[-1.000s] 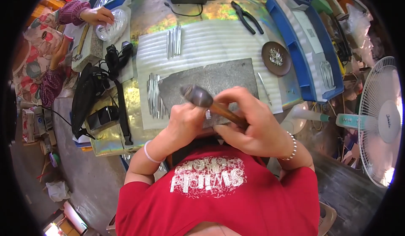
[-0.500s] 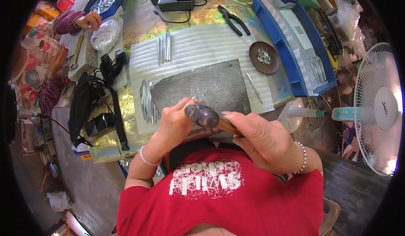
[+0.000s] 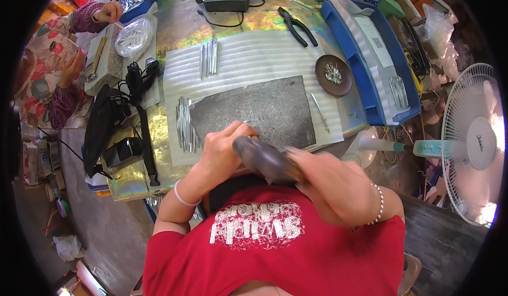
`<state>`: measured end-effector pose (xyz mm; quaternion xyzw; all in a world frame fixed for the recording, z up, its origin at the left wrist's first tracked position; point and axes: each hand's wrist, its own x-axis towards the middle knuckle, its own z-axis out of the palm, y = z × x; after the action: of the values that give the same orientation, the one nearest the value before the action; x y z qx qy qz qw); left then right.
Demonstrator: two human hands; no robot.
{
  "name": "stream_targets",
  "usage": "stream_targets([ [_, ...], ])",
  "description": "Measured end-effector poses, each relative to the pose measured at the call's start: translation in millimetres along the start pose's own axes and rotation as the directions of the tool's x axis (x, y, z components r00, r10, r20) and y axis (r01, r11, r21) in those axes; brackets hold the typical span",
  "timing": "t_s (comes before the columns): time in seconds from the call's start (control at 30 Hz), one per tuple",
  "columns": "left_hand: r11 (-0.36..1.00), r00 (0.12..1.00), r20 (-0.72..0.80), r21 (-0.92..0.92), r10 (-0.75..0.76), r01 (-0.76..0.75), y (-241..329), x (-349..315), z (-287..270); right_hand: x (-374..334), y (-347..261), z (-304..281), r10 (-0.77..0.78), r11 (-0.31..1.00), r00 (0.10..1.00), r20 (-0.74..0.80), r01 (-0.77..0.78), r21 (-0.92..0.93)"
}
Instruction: Hammering small metal components onto a thin metal rod at a workbench.
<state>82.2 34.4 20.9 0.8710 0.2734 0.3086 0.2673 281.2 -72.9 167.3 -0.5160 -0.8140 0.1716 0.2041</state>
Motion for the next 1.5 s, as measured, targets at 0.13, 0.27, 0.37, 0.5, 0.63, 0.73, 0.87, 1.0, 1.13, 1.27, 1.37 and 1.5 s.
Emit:
stream_targets([
  [0.13, 0.999, 0.999, 0.017, -0.005, 0.045, -0.045, 3.5, 3.1, 0.5, -11.2, -27.7, -28.5, 0.151, 0.938, 0.960, 0.235, -0.063, -0.342],
  [0.27, 0.998, 0.998, 0.018, 0.018, 0.061, -0.062, -0.7, -0.8, -0.1, 8.2, 4.5, 6.7, -0.061, 0.998, 0.998, -0.015, 0.061, -0.016],
  [0.37, 0.998, 0.998, 0.026, 0.016, 0.054, -0.054, 2.6, 3.8, -3.3, 2.5, -7.5, -6.2, 0.081, 0.997, 0.997, -0.003, -0.081, -0.016],
  [0.5, 0.997, 0.997, 0.013, -0.030, 0.076, -0.076, 0.7, 4.9, 1.0, -23.5, -32.2, -44.5, 0.521, 0.853, 0.762, 0.386, -0.478, -0.207],
  [0.63, 0.999, 0.999, 0.037, 0.010, 0.035, -0.036, -0.2, -0.2, -2.6, 13.3, -0.9, -0.2, 0.074, 0.996, 0.988, 0.137, -0.067, -0.057],
  [0.73, 0.999, 1.000, 0.007, -0.042, -0.014, 0.015, 2.5, -1.5, -1.2, 1.8, -1.1, -4.5, 0.059, 0.998, 0.992, -0.115, -0.061, -0.010],
  [0.87, 0.316, 0.861, 0.273, -0.848, -0.428, 0.426, 10.9, 5.1, -24.6, 6.0, 22.4, 27.7, 0.168, 0.986, 0.950, -0.264, -0.167, 0.026],
  [1.0, -0.239, 0.855, 0.335, -0.937, -0.397, 0.256, 9.4, 3.1, -42.3, 7.5, 63.3, 83.3, 0.261, 0.963, 0.942, -0.209, -0.268, -0.008],
  [1.13, -0.297, 0.846, 0.348, -0.925, -0.405, 0.238, 7.8, 1.8, -40.7, 15.2, 72.8, 108.2, 0.289, 0.929, 0.939, -0.185, -0.321, -0.183],
  [1.27, -0.241, 0.836, 0.329, -0.940, -0.440, 0.243, 9.8, 1.8, -38.9, 15.9, 89.7, 98.0, 0.243, 0.961, 0.936, -0.253, -0.268, -0.066],
  [1.37, -0.076, 0.827, 0.303, -0.950, -0.473, 0.304, 11.3, 3.0, -36.1, 3.5, 122.0, 85.5, 0.496, 0.852, 0.805, -0.326, -0.523, 0.005],
  [1.5, 0.179, 0.817, 0.283, -0.891, -0.502, 0.418, 18.9, 5.0, -36.6, -19.2, 170.7, 97.6, 0.578, 0.779, 0.764, -0.287, -0.621, -0.086],
])
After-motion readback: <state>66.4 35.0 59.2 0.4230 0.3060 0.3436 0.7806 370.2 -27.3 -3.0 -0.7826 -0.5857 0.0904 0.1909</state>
